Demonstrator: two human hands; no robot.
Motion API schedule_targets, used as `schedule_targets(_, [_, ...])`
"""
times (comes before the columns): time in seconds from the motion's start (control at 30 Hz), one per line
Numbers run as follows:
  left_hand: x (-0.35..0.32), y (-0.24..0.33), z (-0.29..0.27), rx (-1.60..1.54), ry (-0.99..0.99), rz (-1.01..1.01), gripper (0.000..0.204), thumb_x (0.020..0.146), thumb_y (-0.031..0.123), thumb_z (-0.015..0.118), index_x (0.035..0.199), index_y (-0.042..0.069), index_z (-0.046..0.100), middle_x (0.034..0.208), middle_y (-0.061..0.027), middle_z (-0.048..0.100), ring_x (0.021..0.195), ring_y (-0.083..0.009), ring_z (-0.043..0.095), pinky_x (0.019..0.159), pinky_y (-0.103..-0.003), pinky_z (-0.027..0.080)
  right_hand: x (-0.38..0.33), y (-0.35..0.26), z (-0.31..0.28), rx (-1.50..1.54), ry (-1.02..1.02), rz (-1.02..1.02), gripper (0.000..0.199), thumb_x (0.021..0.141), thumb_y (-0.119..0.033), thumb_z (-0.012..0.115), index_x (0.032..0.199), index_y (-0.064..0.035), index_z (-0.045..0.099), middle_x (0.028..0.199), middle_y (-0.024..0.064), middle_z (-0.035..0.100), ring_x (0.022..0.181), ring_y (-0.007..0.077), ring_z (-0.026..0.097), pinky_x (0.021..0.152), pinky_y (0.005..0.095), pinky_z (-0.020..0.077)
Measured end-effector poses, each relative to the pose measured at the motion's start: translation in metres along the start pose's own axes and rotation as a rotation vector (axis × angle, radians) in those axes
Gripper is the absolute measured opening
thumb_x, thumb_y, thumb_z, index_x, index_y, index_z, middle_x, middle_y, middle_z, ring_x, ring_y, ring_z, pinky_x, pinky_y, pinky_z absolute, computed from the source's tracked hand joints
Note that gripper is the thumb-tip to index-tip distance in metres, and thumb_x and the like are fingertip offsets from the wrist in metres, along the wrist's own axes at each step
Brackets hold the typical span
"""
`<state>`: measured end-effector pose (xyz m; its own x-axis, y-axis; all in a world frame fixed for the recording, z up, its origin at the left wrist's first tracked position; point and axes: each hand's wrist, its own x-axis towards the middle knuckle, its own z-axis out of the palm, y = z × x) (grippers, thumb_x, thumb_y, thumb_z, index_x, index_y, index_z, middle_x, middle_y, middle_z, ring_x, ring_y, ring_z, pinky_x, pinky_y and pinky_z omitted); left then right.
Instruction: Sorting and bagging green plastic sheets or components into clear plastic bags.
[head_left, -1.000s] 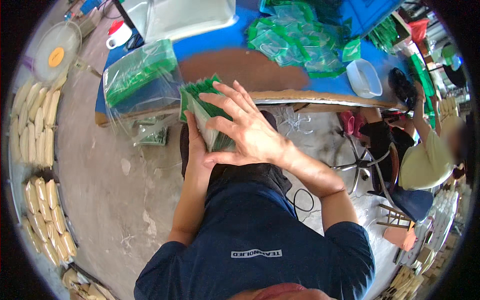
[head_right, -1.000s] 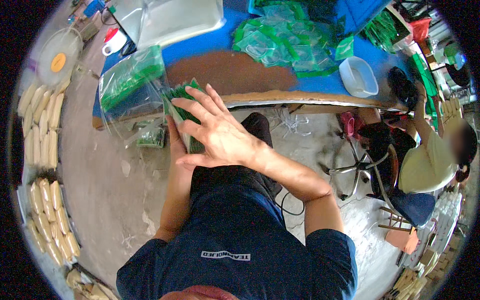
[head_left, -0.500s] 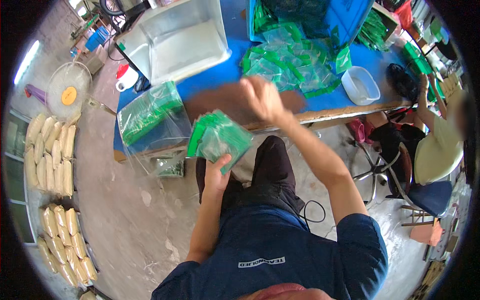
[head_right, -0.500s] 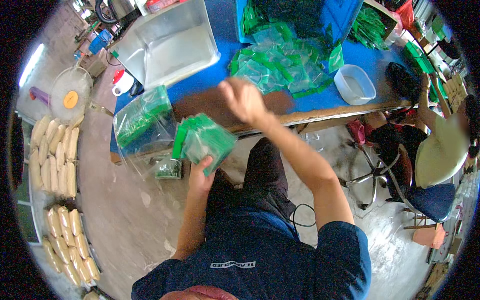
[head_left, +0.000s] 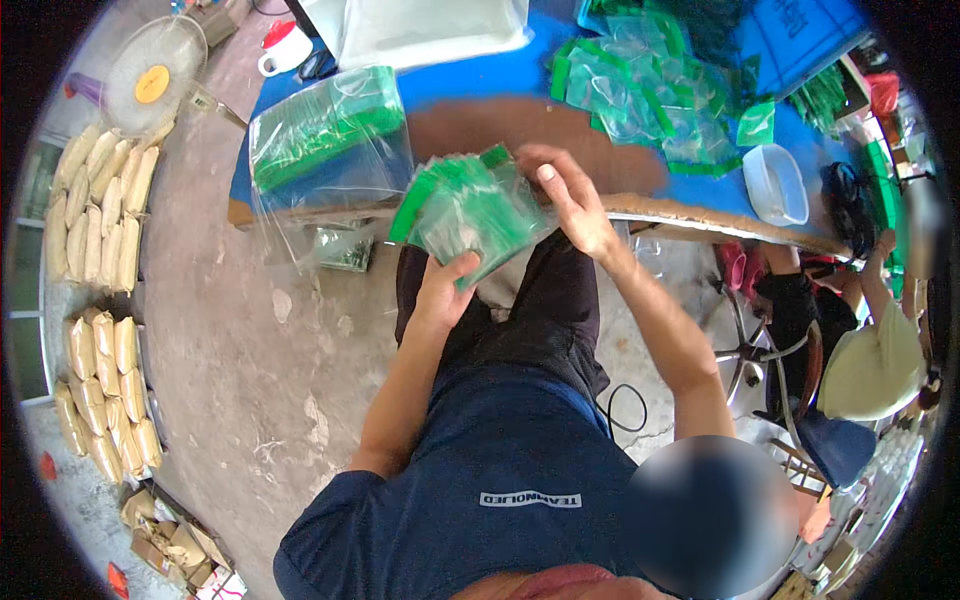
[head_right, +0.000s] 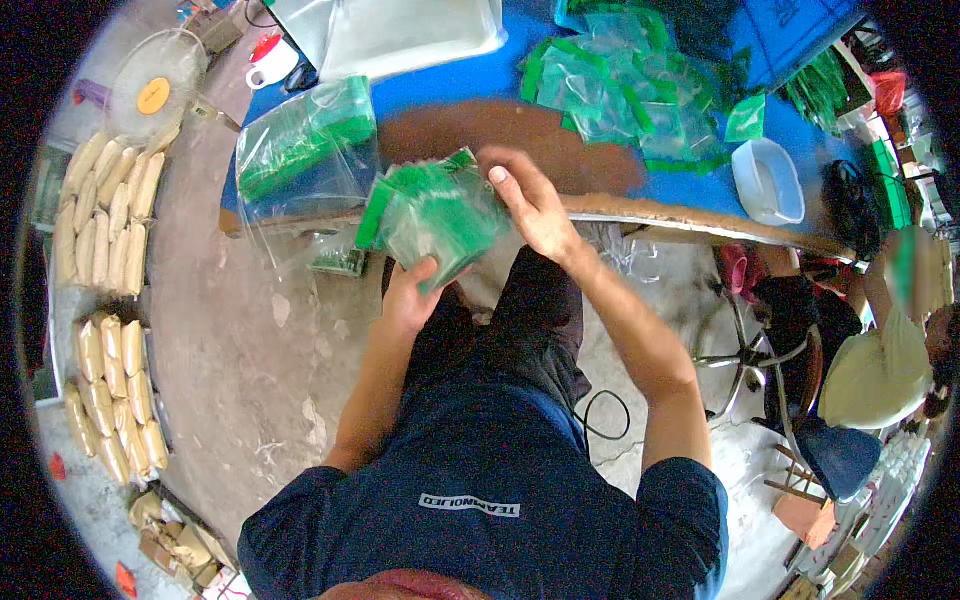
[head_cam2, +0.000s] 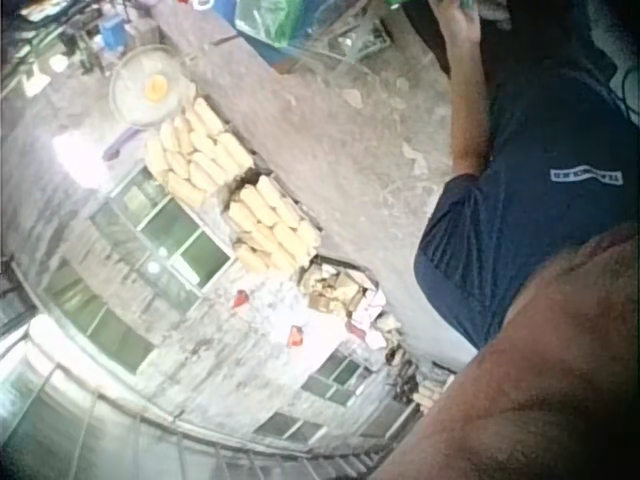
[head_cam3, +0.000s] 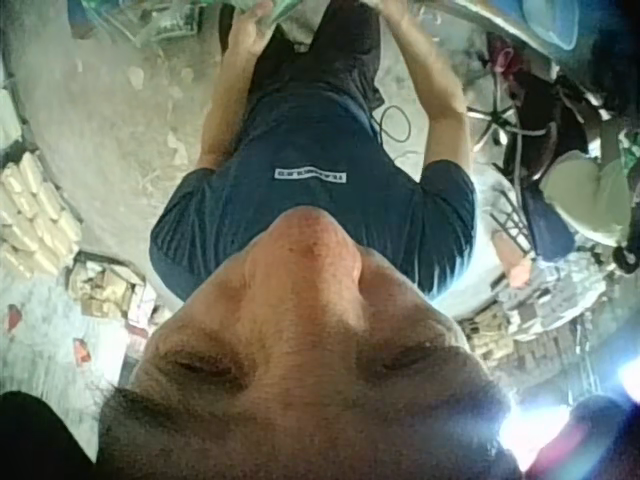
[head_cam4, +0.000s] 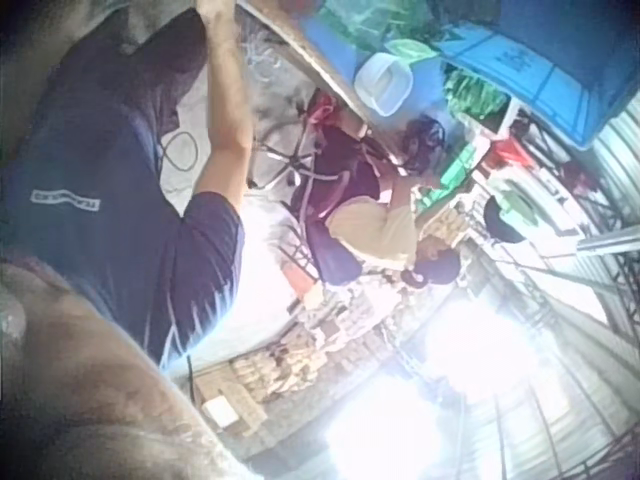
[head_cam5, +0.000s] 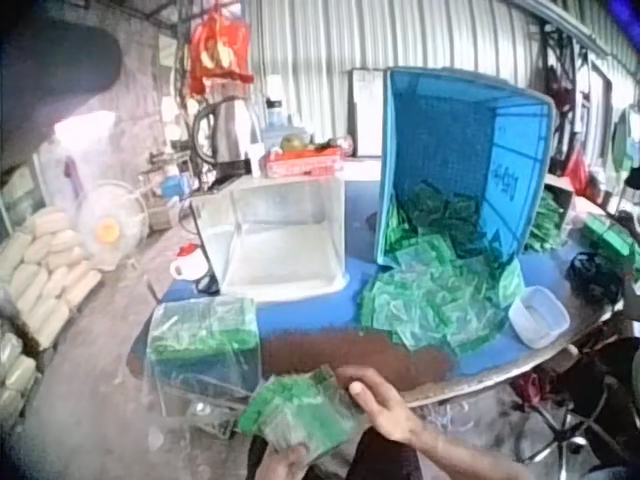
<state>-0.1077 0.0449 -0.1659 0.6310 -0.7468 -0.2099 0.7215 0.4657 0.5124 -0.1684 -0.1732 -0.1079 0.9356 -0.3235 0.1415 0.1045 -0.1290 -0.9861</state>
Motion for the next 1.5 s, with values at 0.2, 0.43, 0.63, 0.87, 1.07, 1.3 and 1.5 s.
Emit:
schedule_targets(0.2, [0.015,0.044,0.061,0.848,-0.058,0.331,0.067,0.069,0.013,0.085,0.127,0.003,0.055,0.129,-0.0068,0.054,0.115,-0.0233,0.057,0.095,-0.038,0.049,0.007,-0.038,-0.008,-0.246,-0.113,-0.259,0.139,0.060,-0.032,0.095,0.156,-0.0083,-0.003,0.156,0.0249,0.022,0.144,0.0342,0.026,0.115,0.0452,0.0313])
schedule_targets(0.43, [0.111,0.072,0.065,1.293,-0.458,0.394,0.107,0.056,0.011,0.093,0.143,-0.001,0.032,0.136,-0.0137,0.051,0.124,-0.0228,0.051,0.106,-0.036,0.042,0.030,0.007,-0.028,-0.315,0.024,-0.206,0.119,0.064,-0.021,0.091,0.152,-0.0057,0.012,0.139,0.0227,0.046,0.132,0.0346,0.045,0.111,0.0424,0.0372])
schedule_targets(0.63, [0.119,0.059,0.062,0.854,-0.333,0.367,0.113,0.065,0.008,0.091,0.151,0.004,0.019,0.138,-0.0106,0.049,0.127,-0.0214,0.049,0.106,-0.038,0.044,0.028,-0.003,-0.007,-0.289,0.043,-0.166,0.104,0.068,-0.016,0.082,0.148,-0.0066,0.018,0.133,0.0250,0.051,0.122,0.0396,0.055,0.101,0.0436,0.0463])
schedule_targets(0.87, [0.111,0.068,0.093,0.792,-0.408,0.484,0.118,0.065,0.006,0.090,0.156,0.012,0.015,0.135,-0.0081,0.054,0.125,-0.0227,0.052,0.106,-0.039,0.043,0.038,-0.029,-0.013,-0.356,0.093,-0.194,0.108,0.068,-0.016,0.082,0.150,-0.0064,0.014,0.136,0.0277,0.048,0.124,0.0413,0.053,0.101,0.0446,0.0453])
schedule_targets(1.07, [0.135,0.065,0.053,0.935,-0.438,0.479,0.124,0.065,-0.002,0.087,0.158,0.015,0.007,0.140,-0.0090,0.048,0.126,-0.0237,0.052,0.103,-0.040,0.048,0.047,0.010,-0.018,-0.428,0.046,-0.334,0.119,0.065,-0.031,0.090,0.151,-0.0077,0.011,0.141,0.0282,0.044,0.127,0.0456,0.048,0.105,0.0470,0.0434])
schedule_targets(1.3, [0.139,0.065,0.061,0.870,-0.420,0.223,0.112,0.066,0.001,0.087,0.154,0.012,0.019,0.134,-0.0075,0.055,0.123,-0.0222,0.054,0.104,-0.039,0.046,0.042,0.010,-0.021,-0.394,0.071,-0.237,0.125,0.061,-0.035,0.092,0.152,-0.0071,0.011,0.142,0.0245,0.044,0.130,0.0409,0.047,0.104,0.0458,0.0425])
schedule_targets(1.5, [0.135,0.062,0.069,1.109,-0.455,0.353,0.076,0.067,0.004,0.088,0.132,0.002,0.048,0.123,-0.0080,0.061,0.112,-0.0204,0.059,0.098,-0.037,0.048,0.036,0.007,-0.024,-0.475,0.024,-0.214,0.124,0.060,-0.034,0.093,0.149,-0.0054,0.013,0.138,0.0259,0.045,0.128,0.0415,0.047,0.103,0.0475,0.0428])
